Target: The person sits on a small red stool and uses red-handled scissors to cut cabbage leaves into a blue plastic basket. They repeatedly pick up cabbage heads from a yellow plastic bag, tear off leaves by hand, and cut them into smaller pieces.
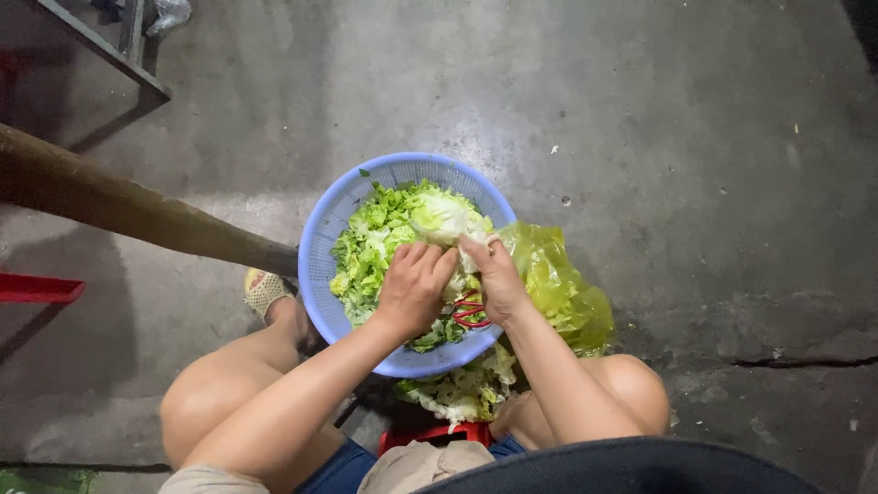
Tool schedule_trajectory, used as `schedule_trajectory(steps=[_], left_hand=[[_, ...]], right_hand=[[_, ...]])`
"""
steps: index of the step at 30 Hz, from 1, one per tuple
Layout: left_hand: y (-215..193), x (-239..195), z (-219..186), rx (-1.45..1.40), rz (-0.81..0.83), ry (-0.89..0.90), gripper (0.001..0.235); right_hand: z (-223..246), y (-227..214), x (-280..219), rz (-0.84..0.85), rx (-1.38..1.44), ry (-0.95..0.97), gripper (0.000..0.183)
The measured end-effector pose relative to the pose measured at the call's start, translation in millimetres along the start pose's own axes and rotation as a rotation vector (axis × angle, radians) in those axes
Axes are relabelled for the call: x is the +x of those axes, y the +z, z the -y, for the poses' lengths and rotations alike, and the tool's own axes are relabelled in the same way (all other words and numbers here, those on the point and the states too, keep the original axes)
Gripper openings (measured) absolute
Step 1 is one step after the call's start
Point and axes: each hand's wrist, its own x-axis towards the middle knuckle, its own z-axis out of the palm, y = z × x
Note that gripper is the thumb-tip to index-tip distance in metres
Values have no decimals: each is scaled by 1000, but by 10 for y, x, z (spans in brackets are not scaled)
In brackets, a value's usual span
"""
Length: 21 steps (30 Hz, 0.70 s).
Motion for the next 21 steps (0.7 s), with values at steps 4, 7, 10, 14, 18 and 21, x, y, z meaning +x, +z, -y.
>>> schedule_trajectory(steps=[4,7,10,14,18,21], left_hand=[[-148,56,-65,-60,77,-99,65],[-216,82,-150,-133,134,-214,67],[-255,88,-277,-305,214,-369,63],[-276,145,-219,-579,426,-861,65],[84,-137,-106,-699,757,-915,64],[-213,-46,-218,-626,935,-776,57]], right_hand=[[86,237,-170,-65,-46,-57,48],[86,322,-204,-139,-12,-62,55],[-154,205,-63,-156,19,-94,48],[-210,274,-44,-149,120,-63,49],[206,560,-388,-82,170,16,62],[351,509,-280,-132,204,191,68]])
